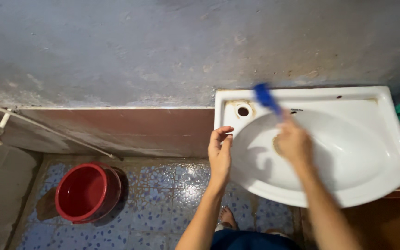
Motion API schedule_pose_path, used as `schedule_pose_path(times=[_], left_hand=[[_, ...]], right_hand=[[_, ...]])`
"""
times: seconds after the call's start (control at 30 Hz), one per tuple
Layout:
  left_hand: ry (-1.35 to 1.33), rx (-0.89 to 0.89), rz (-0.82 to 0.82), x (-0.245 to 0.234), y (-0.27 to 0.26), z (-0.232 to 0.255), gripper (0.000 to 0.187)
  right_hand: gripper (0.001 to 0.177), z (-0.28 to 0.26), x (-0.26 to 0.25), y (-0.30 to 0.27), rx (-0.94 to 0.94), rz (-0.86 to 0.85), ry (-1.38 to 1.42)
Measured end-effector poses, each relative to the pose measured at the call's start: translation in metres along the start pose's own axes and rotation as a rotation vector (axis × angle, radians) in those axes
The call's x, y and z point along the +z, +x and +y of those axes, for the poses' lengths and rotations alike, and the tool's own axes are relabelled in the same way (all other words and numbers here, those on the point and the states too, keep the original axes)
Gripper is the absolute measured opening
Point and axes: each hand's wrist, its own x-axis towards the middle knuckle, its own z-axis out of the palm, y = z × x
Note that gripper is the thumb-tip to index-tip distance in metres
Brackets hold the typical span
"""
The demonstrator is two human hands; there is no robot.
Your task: The person scrubs a white wall-mounted sink with a blue brush, repeatedly dipping the brush into a red bucket of water to wet it. They clean the basin, drain, and rim areas while standing barefoot on a tiled floor.
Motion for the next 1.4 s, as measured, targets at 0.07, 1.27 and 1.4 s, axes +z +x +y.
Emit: schedule_pose_path(times=[0.07,1.27,1.4], left_hand=[[-0.031,-0.063,0.027,-0.008,0.0,0.004,0.024],[0.015,-0.254,-0.259,0.113,-0.036,-0.026,0.022],[0.031,-0.248,-0.256,0.114,-0.035,-0.024,0.021]], right_hand=[[0.052,0.043,-0.041,0.002,0.255,0.056,-0.057],[0.058,0.113,-0.099,0.005,0.351,0.053,-0.321],[0.054,0.131,-0.119,0.019,0.461,0.164,-0.243]])
